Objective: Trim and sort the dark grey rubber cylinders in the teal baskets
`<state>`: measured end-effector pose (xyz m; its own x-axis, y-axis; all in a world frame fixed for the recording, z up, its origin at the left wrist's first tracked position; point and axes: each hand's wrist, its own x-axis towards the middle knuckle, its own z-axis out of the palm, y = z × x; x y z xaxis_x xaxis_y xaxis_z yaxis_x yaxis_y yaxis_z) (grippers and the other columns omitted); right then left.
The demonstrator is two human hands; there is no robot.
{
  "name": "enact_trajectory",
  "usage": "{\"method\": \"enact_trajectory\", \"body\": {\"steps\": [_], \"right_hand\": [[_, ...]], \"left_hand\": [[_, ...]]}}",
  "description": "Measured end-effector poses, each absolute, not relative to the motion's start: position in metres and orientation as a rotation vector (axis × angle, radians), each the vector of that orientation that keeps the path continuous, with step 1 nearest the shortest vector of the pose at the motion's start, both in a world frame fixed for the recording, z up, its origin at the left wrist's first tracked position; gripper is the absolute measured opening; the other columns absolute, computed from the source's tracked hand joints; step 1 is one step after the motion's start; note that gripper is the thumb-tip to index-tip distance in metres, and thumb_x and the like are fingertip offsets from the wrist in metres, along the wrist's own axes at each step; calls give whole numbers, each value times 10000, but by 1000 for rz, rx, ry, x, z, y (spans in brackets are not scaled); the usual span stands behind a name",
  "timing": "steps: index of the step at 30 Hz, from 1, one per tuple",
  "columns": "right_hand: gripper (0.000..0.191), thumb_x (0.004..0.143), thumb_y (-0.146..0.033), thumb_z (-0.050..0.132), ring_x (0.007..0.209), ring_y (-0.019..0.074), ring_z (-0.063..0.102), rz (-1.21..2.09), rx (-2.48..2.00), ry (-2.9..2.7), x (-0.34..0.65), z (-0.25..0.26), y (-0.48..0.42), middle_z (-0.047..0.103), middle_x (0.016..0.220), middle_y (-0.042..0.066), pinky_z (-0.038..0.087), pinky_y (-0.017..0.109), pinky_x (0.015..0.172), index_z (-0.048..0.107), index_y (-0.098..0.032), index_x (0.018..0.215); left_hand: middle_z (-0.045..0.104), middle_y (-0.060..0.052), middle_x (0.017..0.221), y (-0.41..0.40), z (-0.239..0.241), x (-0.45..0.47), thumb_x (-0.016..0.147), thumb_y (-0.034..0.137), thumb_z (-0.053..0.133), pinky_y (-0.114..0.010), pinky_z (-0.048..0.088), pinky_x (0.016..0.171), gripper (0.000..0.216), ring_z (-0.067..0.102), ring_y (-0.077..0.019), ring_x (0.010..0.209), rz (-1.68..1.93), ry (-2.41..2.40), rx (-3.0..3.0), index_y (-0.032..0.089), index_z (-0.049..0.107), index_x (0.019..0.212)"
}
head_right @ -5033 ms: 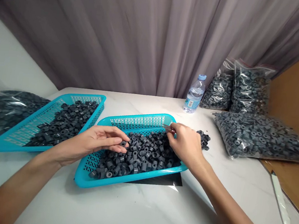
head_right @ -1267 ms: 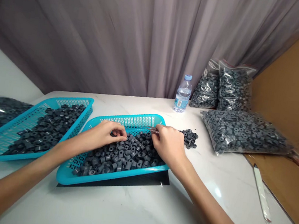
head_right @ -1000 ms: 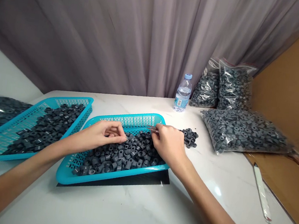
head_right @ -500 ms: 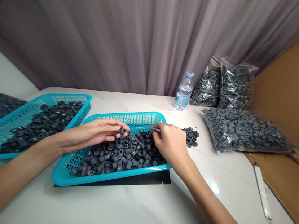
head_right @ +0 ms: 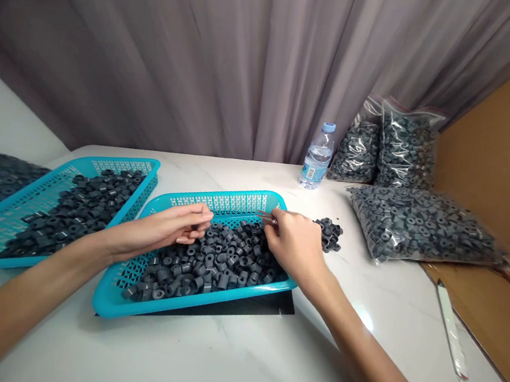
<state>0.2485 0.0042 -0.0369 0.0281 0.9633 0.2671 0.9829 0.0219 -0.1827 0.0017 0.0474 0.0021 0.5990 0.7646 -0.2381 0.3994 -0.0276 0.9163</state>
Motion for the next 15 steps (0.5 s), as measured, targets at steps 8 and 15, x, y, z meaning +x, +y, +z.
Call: {"method": "enact_trajectory", "body": {"steps": [8,15], "right_hand": [[216,936,-331,481,679,183,601,-79,-1971,-2008,249,-35,4,746,846,46,159,293,570,658,-228,868],[220,940,-334,483,689,187,616,-82,-1983,-1999,247,-34,4,750,844,53,159,299,567,652,-222,855]], "left_hand": [[532,30,742,43,-8,11,918,516,581,-297,376,653,329,506,-162,684,369,1184,2251,224,484,800],[675,-45,962,48,-8,19,897,447,619,-347,432,792,238,619,-247,917,259,1189,2418,219,673,860]]}}
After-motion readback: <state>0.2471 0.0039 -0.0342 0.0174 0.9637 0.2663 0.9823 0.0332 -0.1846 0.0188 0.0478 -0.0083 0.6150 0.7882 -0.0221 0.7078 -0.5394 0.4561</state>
